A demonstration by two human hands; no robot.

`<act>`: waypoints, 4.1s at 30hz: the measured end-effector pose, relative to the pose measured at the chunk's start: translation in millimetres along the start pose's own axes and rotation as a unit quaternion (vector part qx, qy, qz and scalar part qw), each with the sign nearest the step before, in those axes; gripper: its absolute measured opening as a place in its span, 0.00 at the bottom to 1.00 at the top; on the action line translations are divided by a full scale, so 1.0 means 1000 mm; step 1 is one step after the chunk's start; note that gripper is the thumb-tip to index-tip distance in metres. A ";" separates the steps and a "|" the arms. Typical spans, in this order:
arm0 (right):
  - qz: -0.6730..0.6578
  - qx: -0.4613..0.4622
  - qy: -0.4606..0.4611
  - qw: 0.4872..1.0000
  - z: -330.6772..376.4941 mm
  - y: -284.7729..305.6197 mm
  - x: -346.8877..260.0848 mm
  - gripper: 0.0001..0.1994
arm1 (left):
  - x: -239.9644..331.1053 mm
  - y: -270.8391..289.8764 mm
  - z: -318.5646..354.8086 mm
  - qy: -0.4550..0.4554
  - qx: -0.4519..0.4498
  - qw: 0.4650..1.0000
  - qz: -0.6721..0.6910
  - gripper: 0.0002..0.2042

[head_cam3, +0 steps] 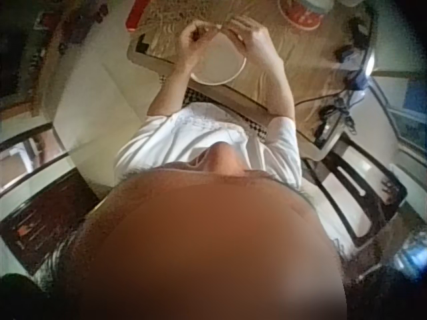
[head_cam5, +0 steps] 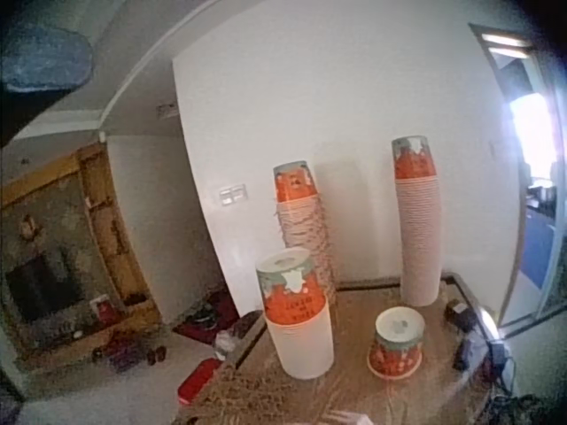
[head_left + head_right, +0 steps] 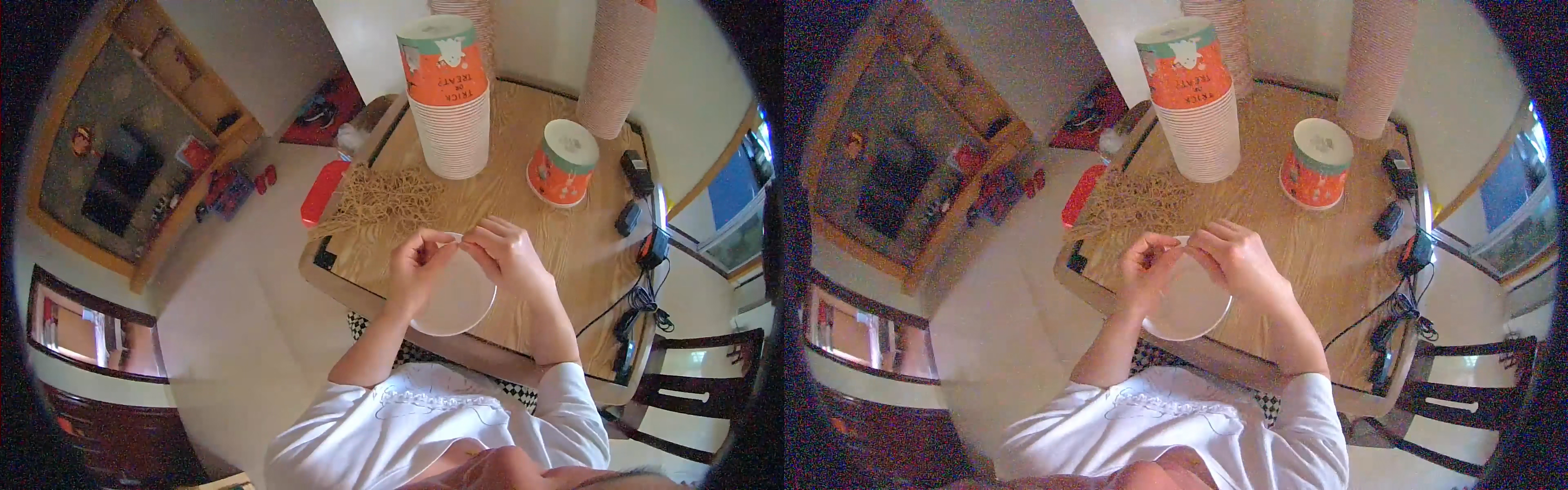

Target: Attaching a string handle to a small white bucket on a table with other packaging materials.

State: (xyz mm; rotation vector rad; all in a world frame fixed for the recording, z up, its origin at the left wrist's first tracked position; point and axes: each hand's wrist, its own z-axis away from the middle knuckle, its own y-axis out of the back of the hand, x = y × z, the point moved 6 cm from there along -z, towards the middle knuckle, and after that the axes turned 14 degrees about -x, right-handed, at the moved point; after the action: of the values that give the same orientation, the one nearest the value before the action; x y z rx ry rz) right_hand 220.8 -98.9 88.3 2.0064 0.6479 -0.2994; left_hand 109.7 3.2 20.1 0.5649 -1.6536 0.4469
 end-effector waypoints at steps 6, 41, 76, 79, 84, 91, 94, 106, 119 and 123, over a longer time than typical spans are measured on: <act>-0.025 -0.056 -0.100 0.993 0.012 -0.011 0.023 0.05 | 0.007 -0.003 0.004 -0.007 -0.005 0.997 -0.072 0.03; 0.028 0.010 0.010 1.000 0.008 -0.004 0.009 0.09 | 0.028 -0.017 0.007 -0.079 -0.029 0.987 -0.135 0.04; 0.035 -0.330 -0.203 0.921 0.047 -0.042 0.082 0.08 | -0.012 -0.049 -0.013 -0.040 -0.167 0.890 -0.423 0.06; 0.043 -0.330 -0.183 0.925 0.044 -0.041 0.078 0.08 | -0.010 -0.050 -0.013 -0.062 -0.158 0.894 -0.414 0.05; 0.045 -0.307 -0.156 0.938 0.041 -0.045 0.080 0.07 | -0.013 -0.049 -0.015 -0.050 -0.166 0.891 -0.420 0.04; 0.019 -0.272 -0.148 0.951 0.032 -0.041 0.073 0.06 | -0.009 -0.041 -0.013 -0.045 -0.145 0.897 -0.416 0.03; 0.014 -0.297 -0.152 0.943 0.030 -0.043 0.071 0.05 | -0.011 -0.038 -0.013 -0.032 -0.146 0.895 -0.419 0.03; 0.023 -0.252 -0.163 0.954 0.025 -0.040 0.070 0.08 | -0.008 -0.034 -0.015 -0.045 -0.123 0.894 -0.429 0.03; -0.165 -0.211 -0.149 0.952 0.018 -0.044 0.069 0.11 | -0.014 -0.017 -0.015 -0.053 -0.070 0.909 -0.408 0.04; -0.205 -0.167 -0.128 0.956 0.017 -0.059 0.084 0.13 | -0.020 0.000 -0.015 -0.041 -0.043 0.939 -0.338 0.05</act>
State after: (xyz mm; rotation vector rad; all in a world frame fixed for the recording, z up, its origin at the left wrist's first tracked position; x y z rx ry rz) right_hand 258.0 -63.5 -2.0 1.4704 0.8831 -0.6419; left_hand 124.3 14.3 2.3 1.0430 -1.4352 -0.1551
